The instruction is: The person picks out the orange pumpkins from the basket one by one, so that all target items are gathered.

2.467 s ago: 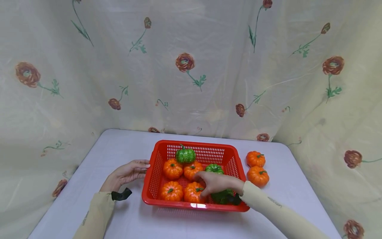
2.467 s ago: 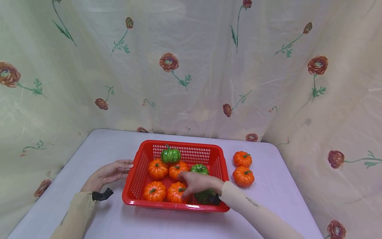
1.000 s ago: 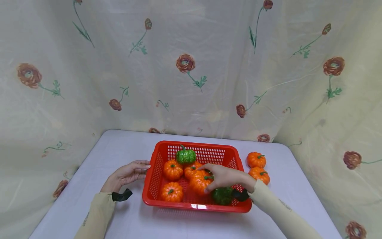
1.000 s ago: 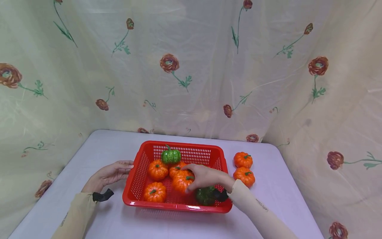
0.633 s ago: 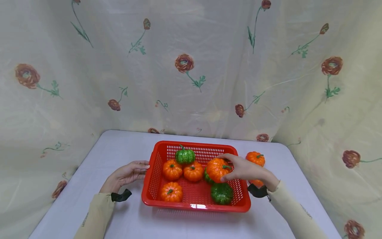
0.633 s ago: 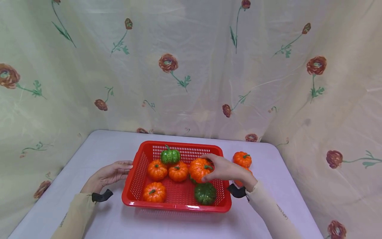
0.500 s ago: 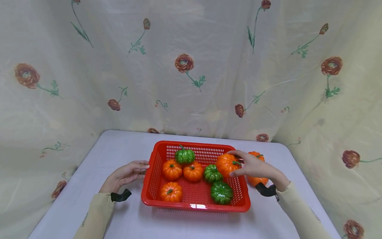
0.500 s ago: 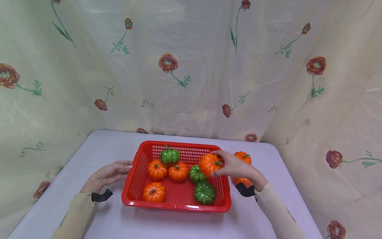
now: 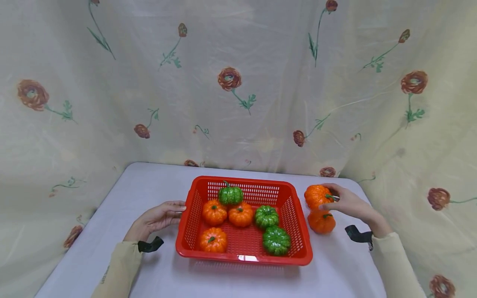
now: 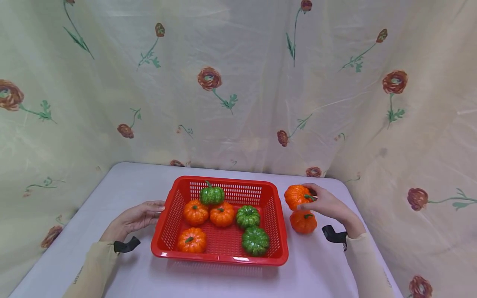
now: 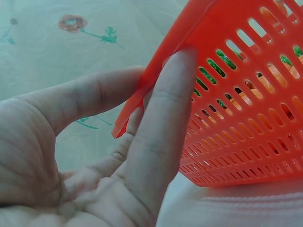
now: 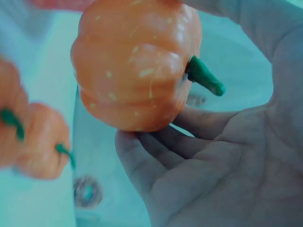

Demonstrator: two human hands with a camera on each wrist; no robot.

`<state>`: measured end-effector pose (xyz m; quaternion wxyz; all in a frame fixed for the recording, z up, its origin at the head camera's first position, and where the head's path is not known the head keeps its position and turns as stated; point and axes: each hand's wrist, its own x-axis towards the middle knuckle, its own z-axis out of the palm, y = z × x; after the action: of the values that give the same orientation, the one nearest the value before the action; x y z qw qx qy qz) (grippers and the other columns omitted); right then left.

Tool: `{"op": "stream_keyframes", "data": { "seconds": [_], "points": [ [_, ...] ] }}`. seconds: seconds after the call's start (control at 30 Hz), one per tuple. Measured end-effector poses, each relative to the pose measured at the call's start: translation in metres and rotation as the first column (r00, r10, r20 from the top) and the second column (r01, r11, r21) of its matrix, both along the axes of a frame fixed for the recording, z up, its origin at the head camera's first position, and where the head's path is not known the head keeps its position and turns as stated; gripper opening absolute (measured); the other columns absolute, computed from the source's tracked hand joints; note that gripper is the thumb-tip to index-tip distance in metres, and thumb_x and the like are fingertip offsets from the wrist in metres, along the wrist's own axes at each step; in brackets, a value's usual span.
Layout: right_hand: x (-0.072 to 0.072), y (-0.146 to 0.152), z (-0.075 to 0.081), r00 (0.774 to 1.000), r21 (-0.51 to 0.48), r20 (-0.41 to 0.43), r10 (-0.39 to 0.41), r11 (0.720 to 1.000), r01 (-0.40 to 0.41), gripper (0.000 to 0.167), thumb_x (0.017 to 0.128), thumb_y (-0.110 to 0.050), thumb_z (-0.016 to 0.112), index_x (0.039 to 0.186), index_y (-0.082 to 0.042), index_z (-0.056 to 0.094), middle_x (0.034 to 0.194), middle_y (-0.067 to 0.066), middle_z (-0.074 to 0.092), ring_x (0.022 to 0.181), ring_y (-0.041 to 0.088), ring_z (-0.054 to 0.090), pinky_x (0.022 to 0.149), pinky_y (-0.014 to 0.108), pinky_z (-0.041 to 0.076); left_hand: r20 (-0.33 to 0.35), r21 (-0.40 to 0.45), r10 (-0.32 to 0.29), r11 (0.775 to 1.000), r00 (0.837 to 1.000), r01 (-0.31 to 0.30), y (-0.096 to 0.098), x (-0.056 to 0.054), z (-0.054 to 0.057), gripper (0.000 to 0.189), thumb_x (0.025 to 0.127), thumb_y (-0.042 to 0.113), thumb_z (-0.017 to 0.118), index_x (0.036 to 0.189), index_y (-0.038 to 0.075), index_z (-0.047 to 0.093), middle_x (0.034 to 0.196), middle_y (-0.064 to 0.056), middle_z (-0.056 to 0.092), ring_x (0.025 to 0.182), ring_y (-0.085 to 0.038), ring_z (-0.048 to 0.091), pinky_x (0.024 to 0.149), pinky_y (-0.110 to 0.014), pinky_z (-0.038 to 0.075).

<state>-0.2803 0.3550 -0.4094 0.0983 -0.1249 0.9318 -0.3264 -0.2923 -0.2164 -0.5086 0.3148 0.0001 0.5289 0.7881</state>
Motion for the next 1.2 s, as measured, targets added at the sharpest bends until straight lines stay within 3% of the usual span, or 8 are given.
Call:
{"op": "stream_keyframes", "data": {
  "seconds": [0.2,0.47,0.63,0.9,1.07,1.2],
  "points": [
    [-0.002,0.028,-0.010,0.998,-0.034,0.044,-0.051,0.998,0.053,0.076,0.087,-0.032,0.068,0.144,0.002,0.032,0.138,0.024,0.045,0.121,0.039,0.045,0.096,0.059,0.048,-0.036,-0.002,-0.029,1.000,0.999,0.029,-0.001,-0.001,0.000,0.039,0.096,0.009,0.056,0.132,0.000,0.044,0.119,-0.009,0.066,0.100,-0.023,0.069,0.088,-0.035,0.056],
    [-0.003,0.062,-0.026,0.988,-0.033,0.077,-0.137,0.990,0.140,0.077,0.090,-0.032,0.064,0.144,0.008,0.026,0.139,0.030,0.039,0.118,0.039,0.044,0.099,0.057,0.043,-0.031,0.000,-0.018,1.000,0.999,0.019,-0.001,-0.002,-0.001,0.040,0.097,0.008,0.055,0.133,-0.001,0.042,0.118,-0.009,0.066,0.099,-0.023,0.069,0.088,-0.035,0.056],
    [-0.002,0.079,-0.038,0.982,-0.043,0.088,-0.167,0.984,0.171,0.080,0.090,-0.031,0.065,0.142,0.016,0.024,0.137,0.035,0.037,0.115,0.041,0.044,0.098,0.061,0.042,-0.015,0.013,-0.019,1.000,1.000,0.019,0.000,0.000,0.000,0.039,0.097,0.008,0.055,0.133,0.000,0.043,0.120,-0.009,0.064,0.101,-0.022,0.068,0.089,-0.035,0.056],
    [-0.006,0.089,-0.058,0.959,-0.097,0.207,-0.191,0.972,0.214,0.082,0.093,-0.030,0.062,0.144,0.015,0.016,0.144,0.036,0.025,0.127,0.049,0.031,0.106,0.069,0.029,0.031,-0.034,0.085,0.996,0.996,-0.084,-0.006,0.007,0.002,0.059,0.094,0.014,0.062,0.143,0.000,0.033,0.122,-0.008,0.063,0.104,-0.023,0.067,0.094,-0.036,0.055],
    [-0.007,0.089,-0.065,0.950,-0.074,0.235,-0.206,0.971,0.229,0.083,0.094,-0.032,0.059,0.144,0.016,0.013,0.145,0.038,0.021,0.127,0.050,0.028,0.107,0.069,0.027,0.021,0.002,0.050,0.999,0.999,-0.050,-0.005,0.006,0.002,0.057,0.097,0.011,0.057,0.144,-0.002,0.029,0.122,-0.009,0.062,0.105,-0.023,0.067,0.095,-0.037,0.054],
    [-0.008,0.087,-0.069,0.955,-0.059,0.213,-0.205,0.973,0.222,0.082,0.094,-0.031,0.060,0.142,0.019,0.016,0.143,0.039,0.023,0.126,0.050,0.031,0.107,0.067,0.029,0.027,-0.025,0.071,0.997,0.997,-0.070,-0.004,0.007,0.002,0.061,0.095,0.013,0.061,0.145,-0.001,0.030,0.123,-0.009,0.062,0.105,-0.023,0.067,0.094,-0.037,0.054]
  ]
}}
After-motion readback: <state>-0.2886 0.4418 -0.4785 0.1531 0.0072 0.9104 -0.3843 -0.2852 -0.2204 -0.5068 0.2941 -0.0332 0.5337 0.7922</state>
